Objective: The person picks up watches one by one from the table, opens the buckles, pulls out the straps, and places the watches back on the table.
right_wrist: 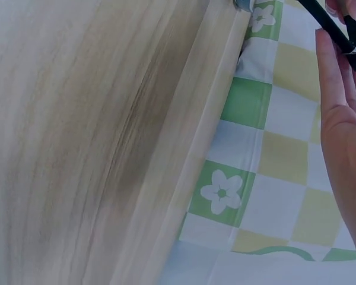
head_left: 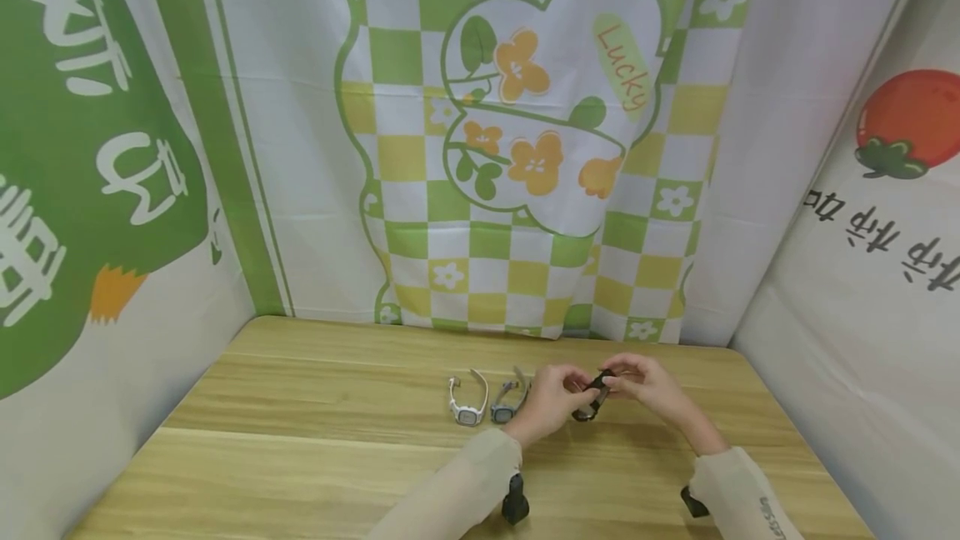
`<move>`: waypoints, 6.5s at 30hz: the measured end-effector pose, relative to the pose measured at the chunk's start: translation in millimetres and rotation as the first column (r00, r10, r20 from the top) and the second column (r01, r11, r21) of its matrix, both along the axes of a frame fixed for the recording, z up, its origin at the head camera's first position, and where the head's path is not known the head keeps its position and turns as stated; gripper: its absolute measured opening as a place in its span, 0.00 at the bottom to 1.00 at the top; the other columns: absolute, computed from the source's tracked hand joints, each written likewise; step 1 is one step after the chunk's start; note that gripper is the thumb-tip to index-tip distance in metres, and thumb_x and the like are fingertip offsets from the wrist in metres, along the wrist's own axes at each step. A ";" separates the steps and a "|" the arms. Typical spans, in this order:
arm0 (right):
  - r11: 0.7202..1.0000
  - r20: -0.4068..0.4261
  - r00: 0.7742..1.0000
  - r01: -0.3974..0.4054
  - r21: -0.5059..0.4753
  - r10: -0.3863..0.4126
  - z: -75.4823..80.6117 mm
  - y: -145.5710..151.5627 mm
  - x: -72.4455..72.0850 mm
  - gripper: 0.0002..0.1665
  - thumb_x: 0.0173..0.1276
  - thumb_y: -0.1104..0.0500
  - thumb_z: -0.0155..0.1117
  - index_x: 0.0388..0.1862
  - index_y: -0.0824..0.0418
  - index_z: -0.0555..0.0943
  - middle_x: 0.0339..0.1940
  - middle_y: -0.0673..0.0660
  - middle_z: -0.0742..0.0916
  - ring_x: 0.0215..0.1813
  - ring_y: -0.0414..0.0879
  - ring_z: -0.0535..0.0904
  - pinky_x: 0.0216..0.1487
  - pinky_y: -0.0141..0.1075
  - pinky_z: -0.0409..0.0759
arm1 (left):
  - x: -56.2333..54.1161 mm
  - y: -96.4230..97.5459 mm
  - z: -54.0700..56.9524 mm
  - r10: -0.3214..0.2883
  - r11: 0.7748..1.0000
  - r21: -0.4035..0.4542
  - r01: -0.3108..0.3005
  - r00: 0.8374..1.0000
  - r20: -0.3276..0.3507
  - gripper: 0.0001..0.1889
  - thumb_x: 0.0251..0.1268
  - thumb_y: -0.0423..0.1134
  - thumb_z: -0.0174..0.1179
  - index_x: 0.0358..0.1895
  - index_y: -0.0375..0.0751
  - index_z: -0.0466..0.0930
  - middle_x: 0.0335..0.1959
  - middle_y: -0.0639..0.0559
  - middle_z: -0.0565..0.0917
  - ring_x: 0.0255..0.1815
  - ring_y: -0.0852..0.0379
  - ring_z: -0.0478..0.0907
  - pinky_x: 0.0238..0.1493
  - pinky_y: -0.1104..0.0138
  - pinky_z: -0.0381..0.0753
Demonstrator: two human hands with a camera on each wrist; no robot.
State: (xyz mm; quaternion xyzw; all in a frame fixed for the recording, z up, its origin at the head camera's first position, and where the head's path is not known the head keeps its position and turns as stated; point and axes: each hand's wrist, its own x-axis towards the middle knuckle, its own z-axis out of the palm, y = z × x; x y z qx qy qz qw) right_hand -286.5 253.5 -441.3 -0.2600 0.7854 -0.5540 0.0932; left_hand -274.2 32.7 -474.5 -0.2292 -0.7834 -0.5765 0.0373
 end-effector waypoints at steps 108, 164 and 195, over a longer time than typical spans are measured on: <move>0.984 -0.189 0.968 0.145 -0.105 -0.163 16.9 0.6 6.0 0.16 0.83 0.68 0.55 0.59 0.81 0.72 0.43 0.45 0.86 0.44 0.37 0.87 0.45 0.38 0.90 | 2.6 6.1 13.8 -0.168 0.978 -0.105 0.178 0.981 0.096 0.06 0.81 0.42 0.59 0.53 0.47 0.80 0.38 0.54 0.80 0.32 0.64 0.74 0.29 0.70 0.74; 0.979 -0.169 0.976 0.108 -0.174 -0.138 15.3 -3.4 10.0 0.08 0.82 0.68 0.57 0.55 0.71 0.78 0.44 0.53 0.89 0.45 0.39 0.88 0.48 0.39 0.90 | 2.3 8.8 13.4 -0.067 0.998 0.006 0.066 0.996 0.064 0.08 0.75 0.38 0.67 0.48 0.36 0.90 0.42 0.50 0.90 0.40 0.66 0.85 0.40 0.72 0.84; 0.976 -0.153 0.970 0.170 -0.139 -0.191 5.3 -7.1 14.3 0.17 0.81 0.68 0.59 0.58 0.83 0.75 0.48 0.48 0.88 0.50 0.36 0.87 0.48 0.35 0.89 | 1.1 11.4 12.1 -0.067 0.997 0.026 0.067 0.997 0.028 0.09 0.75 0.37 0.67 0.49 0.34 0.89 0.44 0.47 0.91 0.41 0.67 0.85 0.41 0.73 0.84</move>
